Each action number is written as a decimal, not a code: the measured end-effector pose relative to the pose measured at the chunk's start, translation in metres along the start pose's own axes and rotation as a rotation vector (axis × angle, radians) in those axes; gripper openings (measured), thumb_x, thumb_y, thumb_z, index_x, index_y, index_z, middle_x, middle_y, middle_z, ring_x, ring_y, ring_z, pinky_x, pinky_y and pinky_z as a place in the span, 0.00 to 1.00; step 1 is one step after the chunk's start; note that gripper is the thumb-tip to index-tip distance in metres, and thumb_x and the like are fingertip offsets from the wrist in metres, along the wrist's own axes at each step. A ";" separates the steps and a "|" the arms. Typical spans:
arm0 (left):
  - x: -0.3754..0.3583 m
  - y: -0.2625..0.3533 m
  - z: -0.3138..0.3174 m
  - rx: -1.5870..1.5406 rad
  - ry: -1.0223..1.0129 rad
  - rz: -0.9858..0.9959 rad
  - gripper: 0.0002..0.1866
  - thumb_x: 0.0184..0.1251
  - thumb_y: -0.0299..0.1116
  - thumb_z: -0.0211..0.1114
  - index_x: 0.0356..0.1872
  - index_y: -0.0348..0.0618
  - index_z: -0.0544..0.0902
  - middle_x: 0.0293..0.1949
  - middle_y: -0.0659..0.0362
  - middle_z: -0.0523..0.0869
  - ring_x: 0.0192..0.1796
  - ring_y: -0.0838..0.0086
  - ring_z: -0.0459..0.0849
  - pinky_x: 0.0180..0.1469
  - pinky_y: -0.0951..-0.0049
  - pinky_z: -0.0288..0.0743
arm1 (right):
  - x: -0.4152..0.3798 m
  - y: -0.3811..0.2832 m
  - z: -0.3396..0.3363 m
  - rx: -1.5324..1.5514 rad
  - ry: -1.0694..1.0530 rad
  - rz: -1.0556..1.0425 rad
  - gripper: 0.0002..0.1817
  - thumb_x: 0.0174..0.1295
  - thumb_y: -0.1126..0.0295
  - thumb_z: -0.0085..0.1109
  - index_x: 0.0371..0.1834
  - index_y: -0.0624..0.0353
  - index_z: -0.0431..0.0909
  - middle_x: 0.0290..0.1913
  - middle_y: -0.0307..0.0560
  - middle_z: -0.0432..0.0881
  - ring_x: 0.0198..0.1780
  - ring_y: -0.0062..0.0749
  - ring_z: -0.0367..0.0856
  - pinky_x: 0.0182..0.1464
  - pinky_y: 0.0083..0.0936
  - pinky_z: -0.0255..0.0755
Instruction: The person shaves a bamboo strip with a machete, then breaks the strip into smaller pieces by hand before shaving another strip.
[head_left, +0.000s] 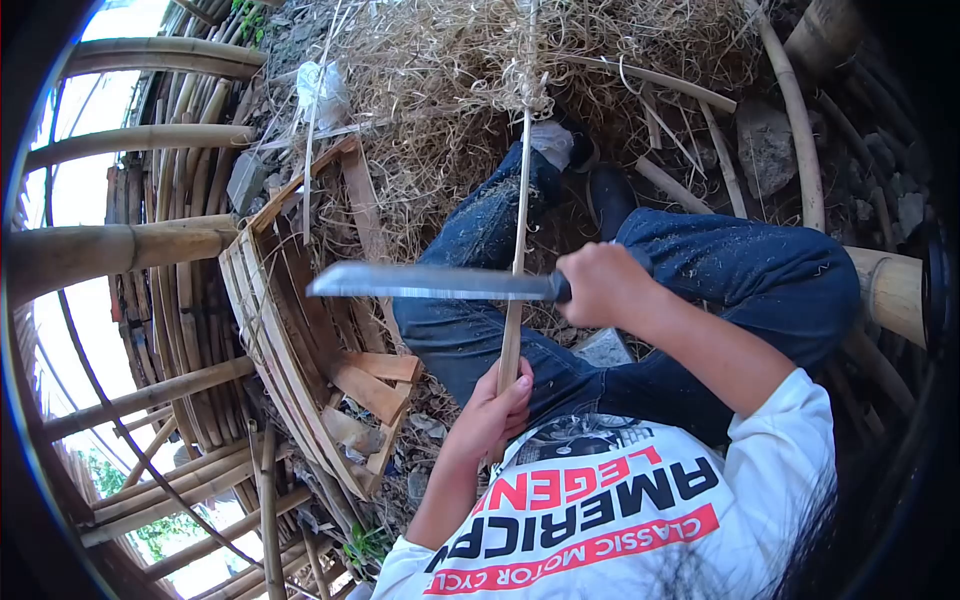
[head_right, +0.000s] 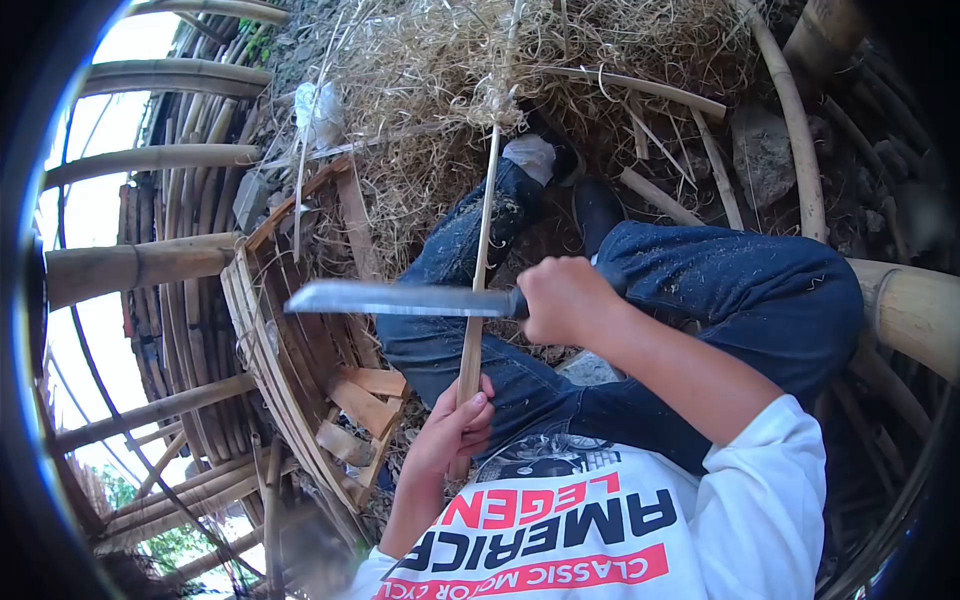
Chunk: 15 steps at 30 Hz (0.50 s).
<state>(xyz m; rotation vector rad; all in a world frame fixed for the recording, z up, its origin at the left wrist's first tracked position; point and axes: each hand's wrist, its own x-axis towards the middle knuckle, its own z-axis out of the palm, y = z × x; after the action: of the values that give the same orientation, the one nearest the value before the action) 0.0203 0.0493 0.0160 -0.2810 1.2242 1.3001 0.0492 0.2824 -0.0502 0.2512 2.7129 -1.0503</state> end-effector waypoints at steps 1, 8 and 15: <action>0.000 -0.003 -0.002 0.040 0.010 0.013 0.06 0.76 0.35 0.55 0.43 0.48 0.68 0.21 0.72 0.60 0.17 0.89 0.56 0.18 0.84 0.48 | -0.004 -0.001 0.002 -0.002 -0.004 -0.006 0.15 0.41 0.62 0.67 0.28 0.61 0.84 0.30 0.59 0.85 0.37 0.51 0.87 0.44 0.41 0.81; 0.007 -0.021 -0.004 0.039 0.058 0.007 0.05 0.79 0.37 0.48 0.44 0.50 0.68 0.21 0.71 0.59 0.18 0.87 0.53 0.18 0.83 0.47 | -0.005 0.017 -0.005 -0.194 -0.025 0.117 0.14 0.39 0.63 0.67 0.28 0.60 0.84 0.31 0.58 0.85 0.37 0.51 0.86 0.45 0.41 0.81; 0.007 -0.013 -0.003 -0.019 0.050 -0.036 0.04 0.80 0.37 0.47 0.44 0.52 0.66 0.21 0.70 0.57 0.18 0.87 0.52 0.18 0.82 0.46 | 0.010 0.043 -0.023 -0.317 0.108 0.190 0.12 0.40 0.64 0.67 0.28 0.58 0.84 0.32 0.55 0.86 0.38 0.49 0.87 0.43 0.39 0.81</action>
<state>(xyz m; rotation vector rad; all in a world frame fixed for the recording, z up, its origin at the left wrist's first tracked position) 0.0282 0.0467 0.0036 -0.3500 1.2440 1.2806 0.0469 0.3299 -0.0639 0.5088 2.8292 -0.5605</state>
